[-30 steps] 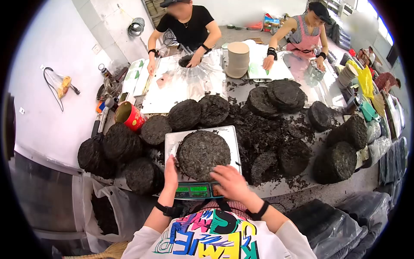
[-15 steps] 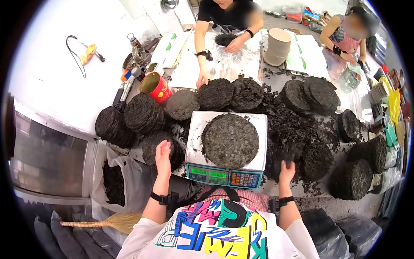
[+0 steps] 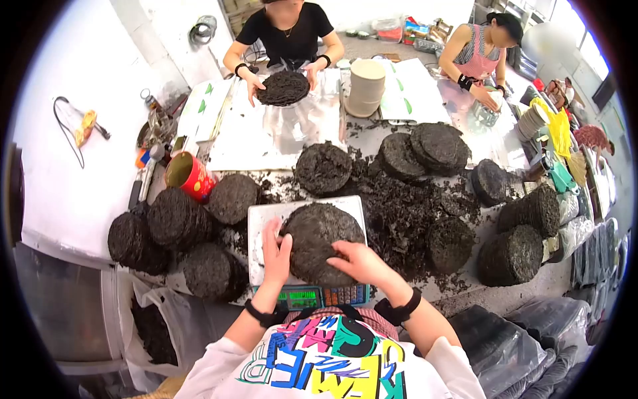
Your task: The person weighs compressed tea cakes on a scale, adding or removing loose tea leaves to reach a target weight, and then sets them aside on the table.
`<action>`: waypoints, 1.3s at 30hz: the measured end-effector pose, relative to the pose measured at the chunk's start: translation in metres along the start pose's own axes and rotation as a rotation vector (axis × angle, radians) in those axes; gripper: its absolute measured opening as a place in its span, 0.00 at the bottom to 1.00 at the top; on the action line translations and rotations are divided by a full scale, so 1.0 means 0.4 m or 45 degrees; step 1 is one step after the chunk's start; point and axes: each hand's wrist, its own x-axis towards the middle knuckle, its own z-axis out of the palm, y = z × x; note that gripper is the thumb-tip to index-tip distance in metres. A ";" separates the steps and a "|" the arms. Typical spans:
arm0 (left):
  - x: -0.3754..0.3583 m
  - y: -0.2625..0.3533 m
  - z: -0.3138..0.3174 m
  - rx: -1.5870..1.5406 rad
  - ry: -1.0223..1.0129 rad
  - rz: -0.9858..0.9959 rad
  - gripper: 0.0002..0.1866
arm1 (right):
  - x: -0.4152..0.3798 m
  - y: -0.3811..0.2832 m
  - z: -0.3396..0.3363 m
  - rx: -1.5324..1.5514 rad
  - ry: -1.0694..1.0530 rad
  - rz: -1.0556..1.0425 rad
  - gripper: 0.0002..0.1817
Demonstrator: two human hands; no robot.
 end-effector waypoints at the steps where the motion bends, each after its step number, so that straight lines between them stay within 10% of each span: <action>1: 0.015 0.034 0.001 -0.520 -0.139 -0.158 0.27 | 0.003 -0.011 0.008 -0.022 0.013 -0.026 0.13; 3: 0.026 0.128 -0.021 -0.142 -0.573 -0.300 0.20 | 0.000 -0.033 0.010 -0.088 0.041 0.021 0.14; 8: 0.034 0.138 0.089 -1.182 0.116 -0.684 0.11 | -0.044 -0.033 0.026 -0.189 0.682 -0.448 0.10; 11: 0.039 0.068 0.024 -0.360 -0.269 -0.373 0.20 | -0.079 0.059 -0.058 0.068 1.073 -0.014 0.12; 12: 0.032 0.084 0.005 0.049 -0.332 -0.208 0.24 | -0.091 0.086 -0.114 0.071 0.931 0.248 0.20; 13: 0.023 0.102 -0.014 0.462 -0.392 -0.042 0.29 | -0.112 0.159 -0.144 -0.873 0.949 0.022 0.29; 17: 0.024 -0.016 -0.070 0.746 -0.091 -0.068 0.42 | -0.128 0.208 -0.008 0.447 0.571 0.459 0.39; 20: 0.042 -0.048 -0.080 0.267 -0.153 -0.307 0.46 | -0.048 0.175 0.106 -0.237 0.356 0.137 0.46; 23: 0.138 -0.101 -0.134 -0.210 -0.204 -0.605 0.45 | 0.069 0.127 0.085 0.105 0.221 0.222 0.45; 28: 0.430 -0.225 -0.259 -0.300 0.121 -0.428 0.46 | 0.019 0.199 0.016 0.690 0.228 0.252 0.26; 30: 0.521 -0.288 -0.278 0.134 0.212 -0.307 0.37 | -0.067 0.222 -0.029 0.644 0.504 0.391 0.17; 35: 0.651 -0.580 -0.314 -0.474 0.012 -0.673 0.33 | -0.345 0.485 -0.035 0.375 1.262 0.838 0.15; 39: 0.607 -0.492 -0.308 0.331 0.016 -0.670 0.38 | -0.448 0.692 -0.086 -0.008 1.847 0.979 0.22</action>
